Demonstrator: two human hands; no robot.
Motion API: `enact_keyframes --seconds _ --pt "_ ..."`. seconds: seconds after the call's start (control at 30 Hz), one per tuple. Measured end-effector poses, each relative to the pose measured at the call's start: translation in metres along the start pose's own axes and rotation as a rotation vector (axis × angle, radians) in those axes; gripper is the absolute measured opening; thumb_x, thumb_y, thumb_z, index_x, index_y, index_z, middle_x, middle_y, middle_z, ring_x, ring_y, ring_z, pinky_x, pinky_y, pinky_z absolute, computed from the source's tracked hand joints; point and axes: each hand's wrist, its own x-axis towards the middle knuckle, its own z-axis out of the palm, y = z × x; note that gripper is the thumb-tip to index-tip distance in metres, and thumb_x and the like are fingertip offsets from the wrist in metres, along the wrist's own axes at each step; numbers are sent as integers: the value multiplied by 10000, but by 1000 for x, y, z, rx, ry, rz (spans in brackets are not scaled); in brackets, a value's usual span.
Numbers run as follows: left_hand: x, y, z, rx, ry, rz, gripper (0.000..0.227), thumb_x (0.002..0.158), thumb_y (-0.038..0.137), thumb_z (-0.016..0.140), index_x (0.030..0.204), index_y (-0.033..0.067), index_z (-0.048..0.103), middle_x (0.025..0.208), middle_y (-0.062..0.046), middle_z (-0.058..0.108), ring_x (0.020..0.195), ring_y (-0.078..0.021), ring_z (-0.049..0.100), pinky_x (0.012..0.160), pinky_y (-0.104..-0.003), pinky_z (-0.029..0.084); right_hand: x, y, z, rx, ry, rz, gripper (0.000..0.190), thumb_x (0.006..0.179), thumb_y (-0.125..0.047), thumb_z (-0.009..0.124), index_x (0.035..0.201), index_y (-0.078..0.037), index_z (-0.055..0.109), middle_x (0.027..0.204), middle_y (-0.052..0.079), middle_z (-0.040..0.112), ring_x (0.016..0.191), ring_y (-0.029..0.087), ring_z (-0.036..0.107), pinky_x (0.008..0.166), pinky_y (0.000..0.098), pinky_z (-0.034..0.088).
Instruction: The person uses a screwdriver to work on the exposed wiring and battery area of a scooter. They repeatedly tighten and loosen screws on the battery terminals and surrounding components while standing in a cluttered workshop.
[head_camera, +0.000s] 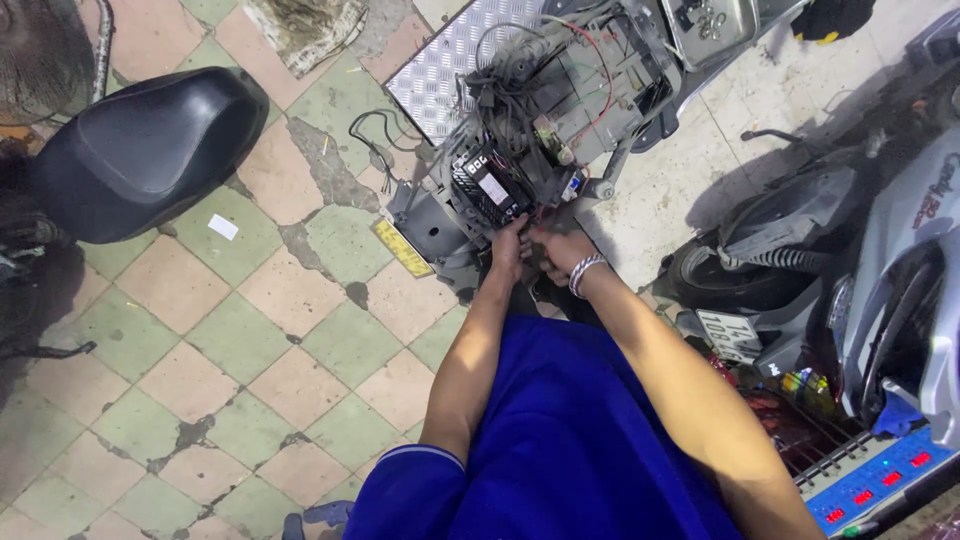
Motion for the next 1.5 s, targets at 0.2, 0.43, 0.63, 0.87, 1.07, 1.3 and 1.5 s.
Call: enact_keyframes --seconds 0.2,0.43,0.63,0.87,1.07,1.3,1.5 --pt "-1 9 19 -37 96 -76 232 942 306 684 971 101 579 781 -32 498 676 -159 507 574 -260 391 24 -9 -4 -346 89 -68 234 838 -234 681 709 -41 649 598 136 643 469 247 649 416 364 504" --pt "50 -24 1 68 54 -75 577 973 402 693 1372 5 563 1255 -227 625 1105 -287 630 908 -360 515 -18 -49 10 -569 205 -89 423 757 -233 633 1077 19 748 1007 185 757 1110 342 697 989 484 552" --pt "101 -69 -7 30 35 -84 488 982 339 639 1295 -22 539 1051 -123 530 903 -230 549 773 -360 509 29 -20 4 -1344 151 -233 396 839 -312 628 1069 -23 773 1000 180 778 1031 369 740 852 513 611" --pt "67 -38 6 -360 42 -112 198 989 169 630 890 42 515 713 -14 415 562 -176 465 522 -306 422 -26 -54 17 -1755 217 -543 370 951 -332 522 1167 -81 687 987 140 776 947 337 757 753 503 600" --pt "95 -50 -12 -79 21 -34 269 962 311 634 925 48 593 894 -100 552 782 -231 556 646 -370 444 -1 -25 7 -1529 347 -532 494 960 -508 468 1253 -140 618 1027 132 766 967 376 757 831 491 595" --pt "-1 0 -2 907 143 780 411 873 308 675 1240 129 718 1108 -196 715 1104 -424 662 950 -520 546 41 -9 -12 -1928 366 -1039 549 723 -319 809 1262 -304 705 1396 -1 524 1354 252 467 886 333 642" --pt "26 -13 5 1082 305 1092 249 928 345 598 1011 158 740 917 -98 676 918 -336 681 817 -444 580 13 -40 -17 -1818 255 -1010 457 845 -467 635 1273 -309 616 1210 15 554 1228 244 538 888 385 625"
